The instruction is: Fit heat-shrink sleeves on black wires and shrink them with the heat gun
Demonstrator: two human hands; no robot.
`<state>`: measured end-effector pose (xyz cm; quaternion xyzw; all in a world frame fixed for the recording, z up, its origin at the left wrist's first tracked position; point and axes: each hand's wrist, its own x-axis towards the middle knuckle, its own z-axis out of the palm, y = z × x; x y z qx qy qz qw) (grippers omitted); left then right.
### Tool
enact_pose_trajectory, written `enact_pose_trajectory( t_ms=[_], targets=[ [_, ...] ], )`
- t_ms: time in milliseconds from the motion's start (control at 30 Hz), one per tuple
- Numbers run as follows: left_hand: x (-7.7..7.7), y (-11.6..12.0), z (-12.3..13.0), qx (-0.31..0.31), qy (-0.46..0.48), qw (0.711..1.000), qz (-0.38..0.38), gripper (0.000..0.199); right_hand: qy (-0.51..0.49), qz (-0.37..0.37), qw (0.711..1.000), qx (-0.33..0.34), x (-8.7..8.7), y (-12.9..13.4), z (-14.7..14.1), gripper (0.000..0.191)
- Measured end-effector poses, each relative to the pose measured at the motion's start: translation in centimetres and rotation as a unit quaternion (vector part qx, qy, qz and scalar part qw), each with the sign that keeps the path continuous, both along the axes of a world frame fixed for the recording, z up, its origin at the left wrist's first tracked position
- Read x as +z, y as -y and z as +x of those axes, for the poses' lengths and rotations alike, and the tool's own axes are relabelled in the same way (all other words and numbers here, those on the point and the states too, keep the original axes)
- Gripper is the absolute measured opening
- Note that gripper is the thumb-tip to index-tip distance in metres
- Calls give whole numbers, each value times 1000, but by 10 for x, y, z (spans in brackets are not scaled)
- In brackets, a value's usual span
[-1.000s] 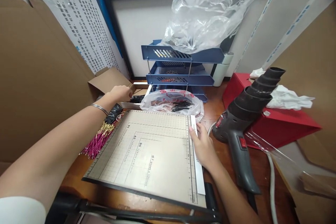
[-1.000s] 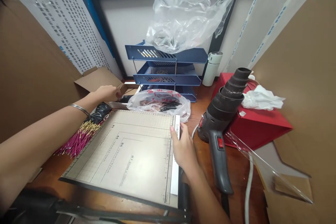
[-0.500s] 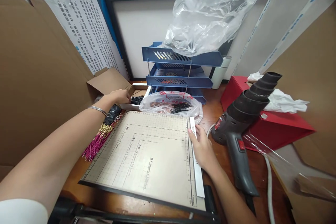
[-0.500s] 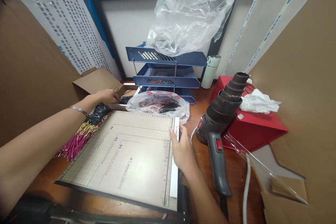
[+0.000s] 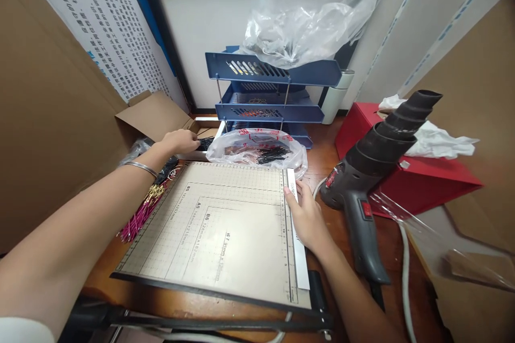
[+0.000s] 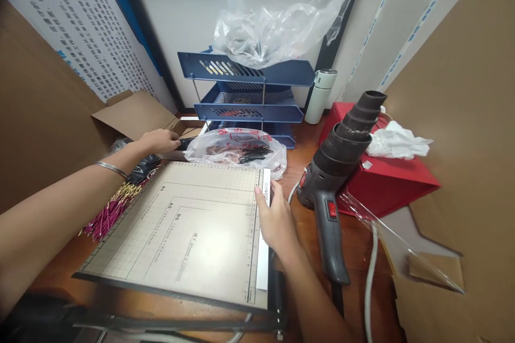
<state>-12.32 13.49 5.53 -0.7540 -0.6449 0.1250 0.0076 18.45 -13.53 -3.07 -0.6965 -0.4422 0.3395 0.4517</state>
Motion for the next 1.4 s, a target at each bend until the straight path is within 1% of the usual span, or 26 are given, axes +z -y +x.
enact_pose_trajectory(
  t_ms=[67, 167, 233, 300, 367, 433, 500, 567, 700, 800, 867, 933, 1000, 1033, 1133, 1167, 1200, 1233, 1300, 1333, 1400],
  targets=[
    [-1, 3, -1, -1, 13, 1000, 26, 57, 5, 0, 1000, 0, 0, 0, 0, 73],
    [-5, 8, -3, -16, 29, 999, 10, 55, 2, 3, 1000, -7, -1, 0, 0, 73],
    [-7, 12, -6, -30, 46, 998, 19, 53, 2, 5, 1000, -10, -2, 0, 0, 74],
    [-7, 14, -11, -24, 67, 995, 71, 52, 7, 1, 1000, -11, -2, 0, 0, 74],
    [-4, 14, -18, -3, 80, 989, 126, 49, 10, -1, 1000, -13, -1, 0, 0, 74],
    [0, 11, -26, 21, 75, 986, 149, 49, 11, 3, 1000, -15, 2, 2, -2, 72],
    [2, 7, -32, 44, 63, 986, 148, 52, 10, 6, 1000, -15, 5, 3, -4, 70],
    [1, 3, -36, 62, 49, 988, 134, 54, 9, 6, 1000, -14, 7, 4, -5, 70],
    [-6, 0, -38, 64, 33, 990, 119, 52, 5, 7, 1000, -12, 8, 4, -5, 71],
    [-8, 1, -37, 70, 43, 990, 117, 51, 4, 8, 1000, -9, 8, 3, -5, 70],
    [-6, 4, -33, 70, 78, 983, 150, 49, 6, 11, 1000, -11, 8, 3, -4, 69],
    [-3, 8, -24, 54, 145, 962, 226, 47, 7, 12, 1000, -13, 7, 2, -4, 68],
    [2, 15, -5, 14, 221, 926, 306, 47, 9, 11, 1000, -15, 7, 2, -4, 68],
    [5, 20, 8, -14, 256, 906, 338, 45, 10, 9, 1000, -15, 6, 2, -4, 68],
    [11, 41, 57, -135, 326, 859, 372, 33, 11, 10, 1000, -16, 6, 2, -4, 69],
    [11, 50, 74, -186, 335, 847, 369, 29, 12, 9, 1000, -18, 7, 1, -4, 69],
    [10, 60, 91, -241, 333, 843, 348, 28, 13, 8, 1000, -20, 7, 1, -4, 69],
    [8, 70, 107, -286, 321, 845, 318, 28, 14, 7, 1000, -23, 7, 1, -5, 69],
    [-1, 89, 135, -360, 276, 863, 223, 27, 16, 5, 1000, -25, 8, 1, -5, 70],
    [-8, 96, 146, -382, 255, 869, 184, 28, 17, 4, 1000, -25, 8, 2, -5, 70],
    [-23, 104, 165, -383, 230, 885, 130, 38, 19, -3, 1000, -22, 7, 1, -4, 71]
  ],
)
